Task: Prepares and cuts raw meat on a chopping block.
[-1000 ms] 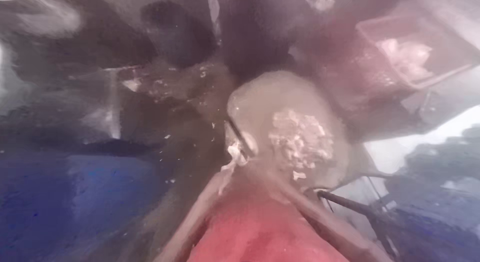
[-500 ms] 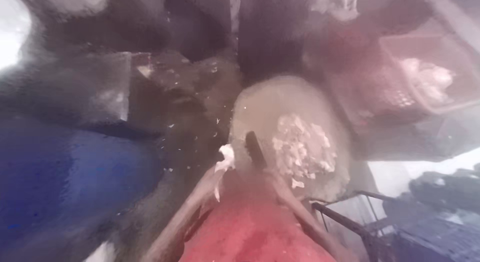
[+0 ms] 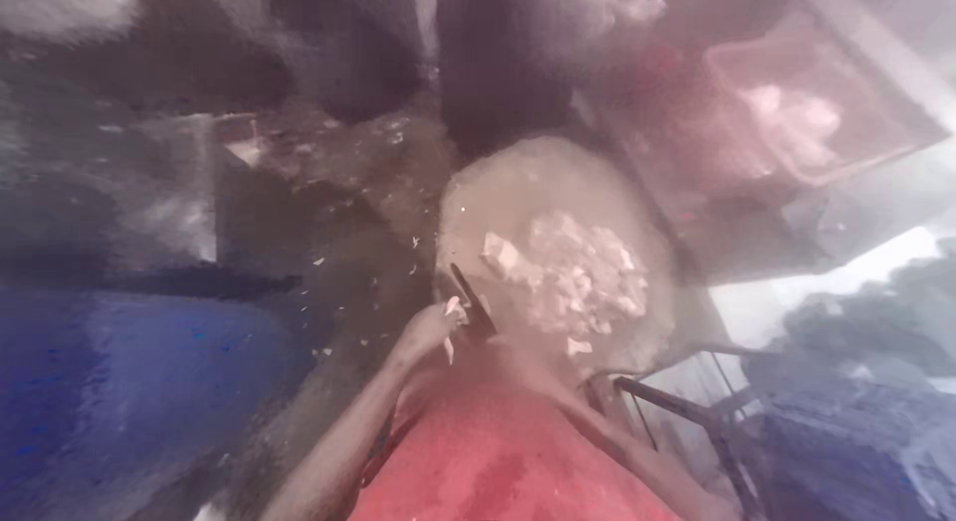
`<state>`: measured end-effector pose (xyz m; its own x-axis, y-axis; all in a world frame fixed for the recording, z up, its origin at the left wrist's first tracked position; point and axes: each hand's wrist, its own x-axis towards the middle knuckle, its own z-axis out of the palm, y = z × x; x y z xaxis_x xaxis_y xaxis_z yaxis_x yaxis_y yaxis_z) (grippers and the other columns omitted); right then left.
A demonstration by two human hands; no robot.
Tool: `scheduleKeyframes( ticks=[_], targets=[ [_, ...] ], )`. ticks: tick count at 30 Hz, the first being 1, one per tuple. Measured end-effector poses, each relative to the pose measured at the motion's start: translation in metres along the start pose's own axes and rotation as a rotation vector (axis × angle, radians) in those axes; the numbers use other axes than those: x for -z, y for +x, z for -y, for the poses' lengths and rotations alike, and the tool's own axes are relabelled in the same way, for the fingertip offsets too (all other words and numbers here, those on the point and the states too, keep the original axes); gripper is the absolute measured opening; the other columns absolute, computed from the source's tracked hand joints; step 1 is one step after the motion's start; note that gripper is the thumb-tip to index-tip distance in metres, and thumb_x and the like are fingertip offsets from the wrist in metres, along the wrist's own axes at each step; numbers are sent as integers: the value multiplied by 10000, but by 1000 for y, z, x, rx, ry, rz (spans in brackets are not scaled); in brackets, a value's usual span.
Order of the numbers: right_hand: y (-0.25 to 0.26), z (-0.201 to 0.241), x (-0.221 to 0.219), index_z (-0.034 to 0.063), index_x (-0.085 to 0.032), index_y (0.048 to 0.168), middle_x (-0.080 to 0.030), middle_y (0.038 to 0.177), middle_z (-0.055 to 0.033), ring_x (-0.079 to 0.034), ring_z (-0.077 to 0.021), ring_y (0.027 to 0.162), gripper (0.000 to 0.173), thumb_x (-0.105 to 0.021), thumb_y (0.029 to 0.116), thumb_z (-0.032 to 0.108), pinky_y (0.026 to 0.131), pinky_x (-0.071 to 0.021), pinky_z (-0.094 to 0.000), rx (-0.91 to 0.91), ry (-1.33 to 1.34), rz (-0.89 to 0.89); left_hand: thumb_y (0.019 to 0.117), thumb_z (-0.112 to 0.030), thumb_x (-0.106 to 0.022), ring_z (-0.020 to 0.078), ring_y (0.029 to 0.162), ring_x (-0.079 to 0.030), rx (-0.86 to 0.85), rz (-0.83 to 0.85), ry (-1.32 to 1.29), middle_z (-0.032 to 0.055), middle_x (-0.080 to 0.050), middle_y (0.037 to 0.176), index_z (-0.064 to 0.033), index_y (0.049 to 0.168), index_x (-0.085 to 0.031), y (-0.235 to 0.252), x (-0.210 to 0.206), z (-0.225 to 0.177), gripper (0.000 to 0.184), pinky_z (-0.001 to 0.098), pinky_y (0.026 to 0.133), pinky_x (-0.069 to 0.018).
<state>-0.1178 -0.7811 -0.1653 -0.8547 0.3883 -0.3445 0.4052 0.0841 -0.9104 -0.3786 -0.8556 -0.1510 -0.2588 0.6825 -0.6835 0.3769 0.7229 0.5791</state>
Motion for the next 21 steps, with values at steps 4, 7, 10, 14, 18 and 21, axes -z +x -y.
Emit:
scheduleKeyframes(
  ticks=[4, 7, 10, 14, 18, 21],
  targets=[
    [-4, 36, 18, 143, -573, 1429, -647, 1337, -60, -665, -126, 1062, 385, -433, 1070, 122, 936, -560, -344, -22, -63, -128, 1058, -445, -477, 228, 867, -672, -53, -14, -155, 102, -686, 966, -95, 1245, -646, -5, -1, 6, 431, 502, 834, -558],
    [-3, 86, 27, 7, -608, 1344, -635, 1343, -126, -613, -134, 1207, 355, -433, 1061, 127, 1061, -498, -325, 342, -79, -248, 1057, -413, -505, 328, 1030, -684, -21, -29, -47, 184, -695, 1113, -65, 1319, -610, -2, -15, 5, 449, 586, 935, -528],
    [1, 98, 16, 103, -715, 1219, -699, 1159, -96, -649, -123, 1093, 349, -464, 1089, 307, 996, -524, -331, 410, -109, -317, 1052, -378, -534, 350, 1149, -657, -23, -39, 7, 203, -674, 1233, -66, 1385, -578, -2, -24, -1, 458, 590, 1009, -497],
    [4, 12, 4, 142, -535, 1459, -653, 1269, -67, -648, -106, 902, 401, -415, 1076, 169, 778, -558, -306, -49, 62, -1, 1058, -398, -491, 295, 970, -685, -10, -1, -53, 151, -698, 1046, -68, 1263, -634, -5, -20, -3, 414, 557, 897, -541],
    [-11, -10, 24, 186, -520, 1462, -656, 1141, -48, -594, -115, 709, 402, -439, 1069, 168, 601, -529, -318, -180, 101, -114, 1061, -255, -526, 127, 688, -639, -98, 75, -725, 33, -657, 836, -29, 1217, -587, -24, -10, -4, 281, 305, 649, -573],
    [-4, 35, 51, 112, -557, 1437, -609, 1402, -78, -656, -146, 1120, 415, -445, 1039, 81, 968, -554, -362, 26, -127, -214, 1067, -295, -539, 154, 717, -662, 18, 203, -920, 53, -689, 897, -40, 1241, -590, -5, -23, 4, 313, 321, 663, -584]
  ],
)
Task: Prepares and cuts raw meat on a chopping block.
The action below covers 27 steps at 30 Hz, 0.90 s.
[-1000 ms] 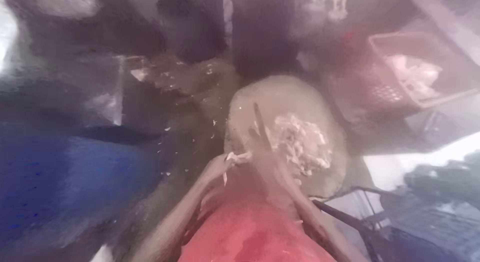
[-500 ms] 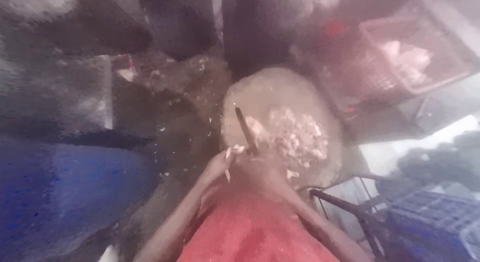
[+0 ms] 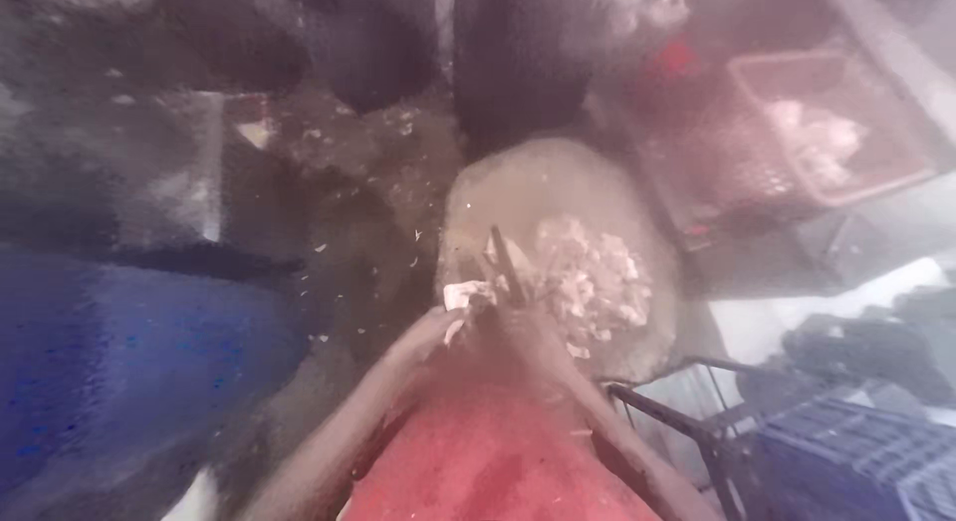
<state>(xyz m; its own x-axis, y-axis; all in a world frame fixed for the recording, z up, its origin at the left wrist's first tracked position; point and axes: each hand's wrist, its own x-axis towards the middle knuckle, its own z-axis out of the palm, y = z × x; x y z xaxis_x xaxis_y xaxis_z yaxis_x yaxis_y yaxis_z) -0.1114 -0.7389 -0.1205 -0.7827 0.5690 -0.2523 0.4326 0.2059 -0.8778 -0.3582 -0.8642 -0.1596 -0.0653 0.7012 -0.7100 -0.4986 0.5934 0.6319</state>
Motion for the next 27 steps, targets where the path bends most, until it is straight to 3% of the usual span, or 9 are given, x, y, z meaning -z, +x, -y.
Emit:
scheduleKeyframes(
  ticks=[2, 5, 8, 11, 16, 18, 21, 24, 27],
  targets=[
    [8, 40, 8, 53, -582, 1377, -636, 1315, -99, -652, -118, 1046, 367, -439, 1040, 88, 907, -562, -316, 225, 53, -116, 1075, -303, -506, 116, 659, -600, 109, 9, -5, 4, -623, 813, -71, 1154, -615, 15, 2, 25, 268, 286, 624, -539],
    [5, 84, 5, 89, -658, 1259, -669, 1244, -73, -625, -100, 1148, 280, -483, 1079, 213, 1024, -521, -330, 425, 136, -202, 1060, -290, -532, 89, 593, -569, 137, 17, -59, -24, -584, 696, -87, 1022, -643, 15, -11, 46, 234, 264, 566, -515],
    [4, 42, -31, 104, -725, 1219, -685, 1264, -121, -619, -174, 1208, 319, -498, 1054, 257, 1080, -476, -395, 294, 25, -112, 1068, -304, -512, 113, 603, -573, 145, -18, -34, -13, -591, 718, -92, 1096, -666, 10, -14, 49, 264, 292, 575, -521],
    [15, -19, -46, 53, -554, 1422, -600, 1411, -103, -597, -145, 1261, 369, -414, 1090, 130, 1100, -475, -339, 71, 33, 161, 1115, -298, -412, 83, 530, -507, 76, 26, 175, -31, -522, 664, -59, 1190, -614, 1, -9, 37, 321, 251, 524, -482],
    [12, 40, -13, 125, -583, 1430, -600, 1434, -61, -583, -141, 1289, 425, -444, 1033, 66, 1107, -475, -356, 79, -109, 71, 1089, -426, -431, 290, 907, -694, -9, -207, 900, 142, -708, 1004, -82, 1216, -670, 0, 26, 11, 438, 535, 867, -560],
    [8, 69, -11, 55, -643, 1335, -662, 1312, -117, -619, -158, 1216, 354, -451, 1042, 107, 1078, -489, -367, 305, -42, -46, 1087, -401, -451, 293, 952, -703, -103, -365, 909, 147, -719, 1039, -67, 1231, -667, 2, 33, 13, 423, 533, 906, -551],
    [4, 64, -34, 159, -733, 1214, -727, 1122, -66, -670, -109, 1048, 310, -490, 1064, 279, 956, -545, -341, 353, -56, -135, 1041, -351, -556, 238, 944, -718, -250, -475, 816, 117, -731, 1054, -72, 1226, -668, 10, 39, 14, 352, 478, 896, -576],
    [9, 8, -57, 90, -581, 1423, -613, 1404, -115, -620, -173, 1240, 391, -405, 1074, 109, 1076, -498, -368, 120, -20, 184, 1032, -315, -579, 198, 881, -709, -248, -481, 727, 85, -722, 1009, -82, 1200, -652, 15, 40, 14, 296, 439, 845, -588],
    [18, 3, -50, 108, -545, 1462, -575, 1465, -74, -583, -150, 1293, 430, -410, 1058, 45, 1108, -467, -350, -9, -17, 254, 1059, -256, -549, 139, 800, -710, -278, -427, 568, 65, -727, 970, -46, 1211, -634, 12, 46, 18, 273, 347, 768, -608]
  ],
)
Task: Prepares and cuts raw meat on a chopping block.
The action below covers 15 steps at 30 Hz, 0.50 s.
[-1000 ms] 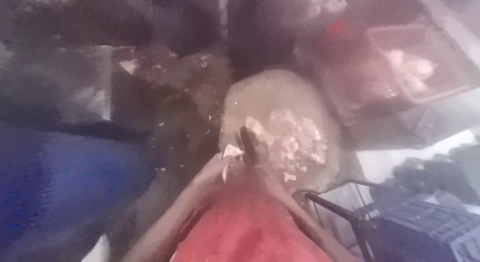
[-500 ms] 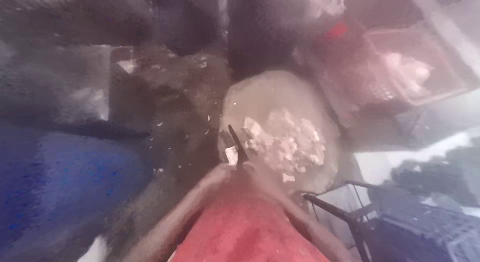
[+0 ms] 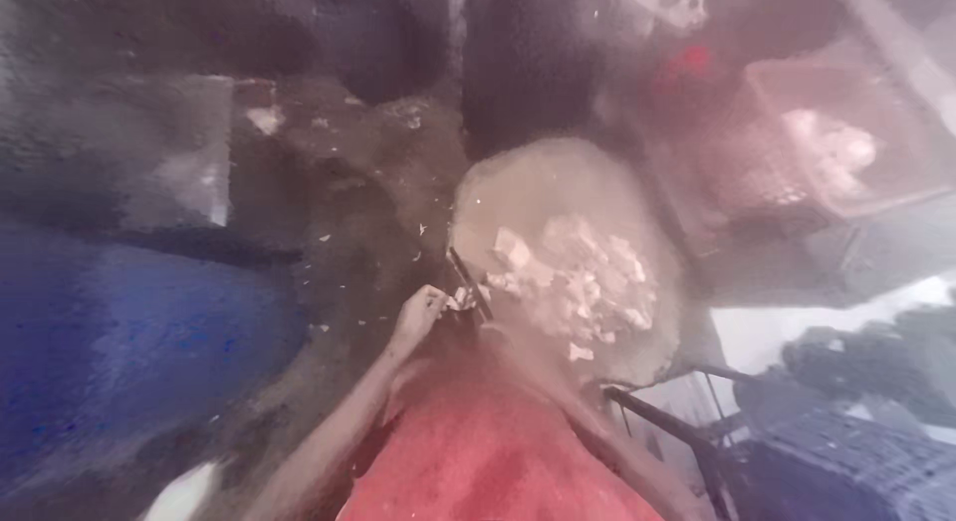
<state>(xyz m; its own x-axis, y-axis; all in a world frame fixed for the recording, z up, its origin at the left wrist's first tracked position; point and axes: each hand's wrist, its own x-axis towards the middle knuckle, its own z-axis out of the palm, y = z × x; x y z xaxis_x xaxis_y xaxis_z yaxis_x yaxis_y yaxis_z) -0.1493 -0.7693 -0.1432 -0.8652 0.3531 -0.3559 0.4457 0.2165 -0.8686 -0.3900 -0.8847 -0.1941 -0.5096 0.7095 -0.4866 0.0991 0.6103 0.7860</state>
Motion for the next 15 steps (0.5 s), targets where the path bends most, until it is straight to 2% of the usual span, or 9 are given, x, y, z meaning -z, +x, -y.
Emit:
scheduleKeyframes(
  ticks=[2, 5, 7, 8, 11, 12, 13, 14, 15],
  targets=[
    [-9, 23, 6, 121, -587, 1424, -605, 1425, -64, -603, -141, 1257, 425, -439, 1033, 43, 1080, -492, -350, 50, -42, -97, 1057, -231, -561, 153, 807, -711, 41, 20, -142, 83, -721, 975, -17, 1212, -609, -8, -2, 9, 268, 343, 761, -609],
    [-19, 69, 14, 20, -634, 1335, -651, 1340, -104, -617, -102, 1210, 354, -442, 1044, 78, 1058, -495, -292, 294, 42, -195, 1032, -191, -600, 175, 795, -691, 110, 11, -378, 110, -700, 955, 37, 1201, -572, -17, -12, 25, 285, 357, 757, -596],
    [-16, 61, 0, 19, -688, 1240, -700, 1234, -98, -650, -84, 1129, 307, -463, 1054, 114, 1016, -513, -275, 403, 74, -237, 1021, -185, -612, 157, 737, -681, 135, 3, -435, 93, -702, 904, 38, 1165, -572, -20, -17, 31, 269, 333, 710, -590],
    [-13, 46, -11, 20, -706, 1229, -711, 1208, -121, -671, -124, 1090, 307, -478, 1035, 91, 983, -532, -304, 392, 65, -226, 1021, -183, -612, 154, 728, -679, 131, 7, -429, 90, -705, 897, 33, 1151, -580, -21, -20, 33, 254, 327, 701, -589],
    [-5, -12, -25, 44, -564, 1412, -609, 1387, -113, -638, -115, 1150, 363, -422, 1092, 141, 1003, -528, -304, 133, 174, 49, 1005, -172, -626, 157, 741, -666, 91, 65, -344, 88, -691, 899, 11, 1138, -595, -22, -16, 36, 228, 330, 698, -581],
    [-7, -17, -21, 69, -528, 1446, -596, 1390, -95, -641, -89, 1042, 382, -425, 1087, 151, 890, -546, -286, 19, 236, 85, 988, -202, -661, 161, 736, -674, 101, 109, -254, 88, -696, 888, 3, 1133, -606, -19, -3, 33, 257, 339, 699, -587],
    [-12, -22, -16, 112, -508, 1462, -595, 1364, -73, -613, -75, 869, 400, -420, 1073, 150, 728, -532, -279, -61, 270, 86, 979, -256, -685, 171, 748, -679, 121, 173, -99, 92, -699, 895, -11, 1141, -624, -17, 16, 26, 300, 361, 722, -589],
    [-23, -27, -15, 143, -506, 1469, -602, 1345, -63, -599, -82, 794, 409, -415, 1071, 161, 666, -524, -289, -106, 272, 57, 979, -299, -691, 200, 775, -684, 145, 250, 77, 108, -706, 917, -24, 1160, -638, -17, 39, 19, 333, 408, 754, -587],
    [-34, -33, -10, 159, -513, 1470, -612, 1335, -59, -613, -92, 791, 403, -419, 1078, 176, 674, -539, -298, -138, 239, 4, 979, -295, -687, 242, 807, -689, 164, 306, 229, 130, -715, 951, -33, 1174, -652, -13, 61, 7, 329, 471, 788, -580]
  ],
)
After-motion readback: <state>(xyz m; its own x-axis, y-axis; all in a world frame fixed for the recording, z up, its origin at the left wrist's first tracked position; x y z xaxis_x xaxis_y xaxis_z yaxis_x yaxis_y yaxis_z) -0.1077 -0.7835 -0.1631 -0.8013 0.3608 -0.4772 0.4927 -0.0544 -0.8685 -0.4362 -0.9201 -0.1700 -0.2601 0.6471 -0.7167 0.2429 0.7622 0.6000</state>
